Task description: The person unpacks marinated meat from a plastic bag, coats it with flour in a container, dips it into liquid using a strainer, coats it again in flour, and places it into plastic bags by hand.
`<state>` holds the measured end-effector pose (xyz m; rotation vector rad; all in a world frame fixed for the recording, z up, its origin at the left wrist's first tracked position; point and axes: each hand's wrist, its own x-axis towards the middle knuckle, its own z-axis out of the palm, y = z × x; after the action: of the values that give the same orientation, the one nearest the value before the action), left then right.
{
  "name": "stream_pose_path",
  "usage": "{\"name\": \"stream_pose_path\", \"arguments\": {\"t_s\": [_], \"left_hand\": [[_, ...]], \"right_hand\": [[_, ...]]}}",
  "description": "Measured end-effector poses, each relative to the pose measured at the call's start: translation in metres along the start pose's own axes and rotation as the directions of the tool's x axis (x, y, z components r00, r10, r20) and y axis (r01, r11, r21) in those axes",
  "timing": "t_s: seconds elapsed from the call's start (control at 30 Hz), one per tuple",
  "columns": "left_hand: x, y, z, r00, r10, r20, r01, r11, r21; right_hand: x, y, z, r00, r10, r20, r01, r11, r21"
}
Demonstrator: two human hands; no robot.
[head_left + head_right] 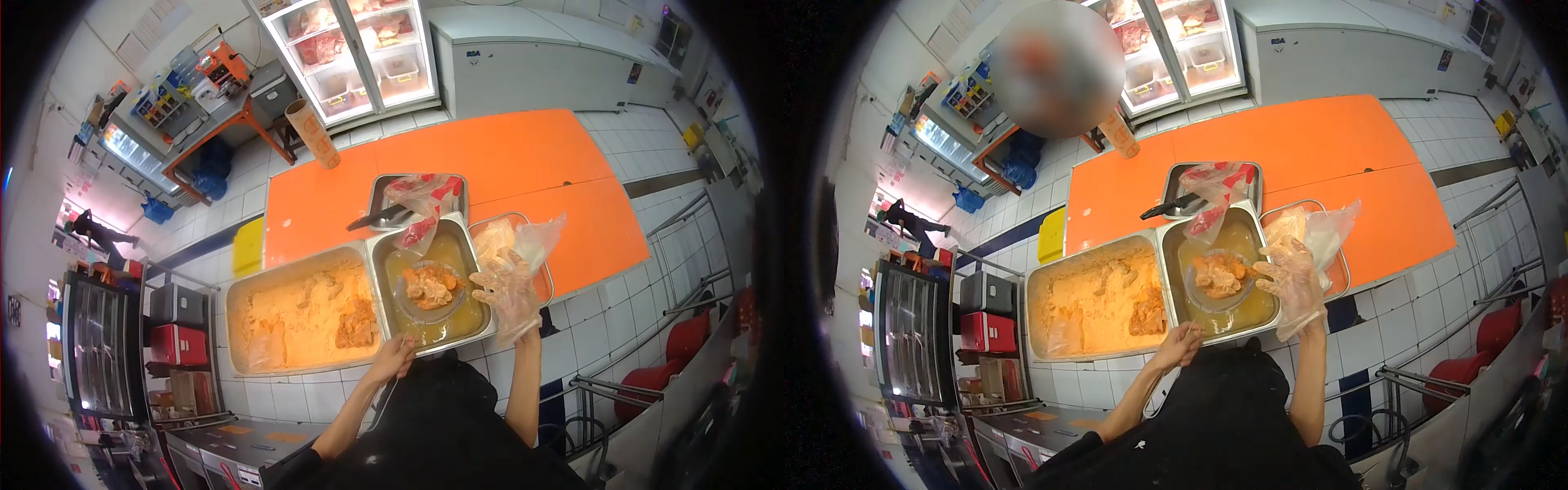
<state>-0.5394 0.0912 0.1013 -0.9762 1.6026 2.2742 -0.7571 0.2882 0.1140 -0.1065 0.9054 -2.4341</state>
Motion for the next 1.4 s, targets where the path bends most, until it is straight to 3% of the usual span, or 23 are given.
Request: {"name": "stream_pose_path", "arguments": {"t_s": [0.13,0.27,0.33,0.37,0.43,0.47,0.5,0.57,0.63,0.77,0.83,0.87,0.93,0.97,1.03,1.07,1.1,1.17,1.2,1.27,1.3,1.37,1.4], "left_hand": [[-0.05,-0.001,-0.01,1.0,0.014,-0.024,-0.016,0.999,-0.048],[-0.109,0.013,-0.011,0.971,0.119,-0.209,-0.108,0.992,0.061],[-0.129,0.01,-0.025,0.933,0.119,-0.34,-0.086,0.99,0.112],[-0.133,0.0,-0.036,0.93,0.117,-0.347,-0.084,0.99,0.109],[-0.135,-0.013,-0.055,0.761,0.438,-0.479,-0.107,0.812,0.574],[-0.136,-0.011,-0.061,0.718,0.444,-0.536,0.016,0.76,0.65],[-0.132,-0.017,-0.071,0.716,0.444,-0.539,0.017,0.761,0.649],[-0.114,-0.039,-0.097,0.603,0.62,-0.503,0.1,0.566,0.818],[-0.111,-0.035,-0.102,0.603,0.598,-0.528,0.15,0.565,0.812],[-0.117,-0.029,-0.092,0.597,0.572,-0.563,0.135,0.62,0.773],[-0.116,-0.042,-0.089,0.588,0.556,-0.588,0.134,0.649,0.749],[-0.111,-0.053,-0.094,0.627,0.527,-0.574,0.122,0.662,0.74],[-0.11,-0.061,-0.106,0.668,0.47,-0.577,0.069,0.732,0.677],[-0.116,-0.059,-0.106,0.666,0.467,-0.582,0.062,0.742,0.667],[-0.134,-0.049,-0.109,0.581,0.448,-0.679,-0.053,0.854,0.518],[-0.141,-0.05,-0.116,0.547,0.429,-0.719,-0.048,0.873,0.485],[-0.148,-0.051,-0.124,0.539,0.429,-0.725,-0.058,0.878,0.476],[-0.162,-0.053,-0.146,0.477,0.376,-0.794,-0.13,0.924,0.36],[-0.168,-0.057,-0.157,0.469,0.351,-0.81,-0.144,0.936,0.323],[-0.176,-0.064,-0.181,0.465,0.334,-0.82,-0.167,0.943,0.289],[-0.181,-0.069,-0.192,0.469,0.315,-0.825,-0.175,0.949,0.262],[-0.19,-0.08,-0.212,0.489,0.282,-0.825,-0.164,0.959,0.231],[-0.191,-0.082,-0.221,0.517,0.263,-0.815,-0.155,0.965,0.213]], "right_hand": [[0.0,-0.009,0.012,1.0,0.012,-0.006,-0.012,1.0,0.014],[0.008,-0.008,0.028,0.995,0.099,0.029,-0.1,0.994,0.035],[0.003,-0.006,0.02,0.993,-0.001,-0.121,-0.015,0.991,-0.13],[0.002,-0.003,0.019,0.993,0.007,-0.118,-0.022,0.991,-0.129],[0.001,-0.001,0.014,0.979,-0.026,-0.201,-0.007,0.987,-0.158],[0.001,0.0,0.014,0.979,-0.025,-0.2,-0.007,0.987,-0.16],[0.001,0.001,0.015,0.973,0.027,-0.228,-0.056,0.991,-0.121],[0.003,0.009,0.019,0.964,0.089,-0.249,-0.112,0.99,-0.081],[0.007,0.022,0.026,0.98,0.136,-0.142,-0.147,0.987,-0.07],[0.017,0.058,0.045,0.973,0.182,-0.14,-0.204,0.965,-0.167],[0.027,0.066,0.068,0.974,0.224,0.042,-0.188,0.893,-0.409],[0.029,0.071,0.092,0.97,0.238,0.052,-0.195,0.887,-0.42],[0.03,0.089,0.154,0.947,0.315,0.064,-0.22,0.78,-0.586],[0.032,0.104,0.177,0.96,0.257,0.114,-0.086,0.653,-0.753],[0.045,0.144,0.201,0.926,0.209,0.313,0.184,0.475,-0.861],[0.057,0.181,0.2,0.872,0.212,0.442,0.308,0.465,-0.83],[0.065,0.219,0.203,0.865,0.217,0.453,0.319,0.459,-0.829],[0.075,0.293,0.215,0.864,0.297,0.407,0.392,0.111,-0.913],[0.08,0.32,0.22,0.857,0.302,0.418,0.407,0.103,-0.908],[0.082,0.36,0.236,0.768,0.549,0.329,0.577,-0.37,-0.728],[0.082,0.374,0.237,0.76,0.559,0.332,0.589,-0.373,-0.717],[0.078,0.39,0.236,0.695,0.668,0.265,0.706,-0.567,-0.424],[0.086,0.404,0.223,0.688,0.678,0.257,0.714,-0.569,-0.408]]}}
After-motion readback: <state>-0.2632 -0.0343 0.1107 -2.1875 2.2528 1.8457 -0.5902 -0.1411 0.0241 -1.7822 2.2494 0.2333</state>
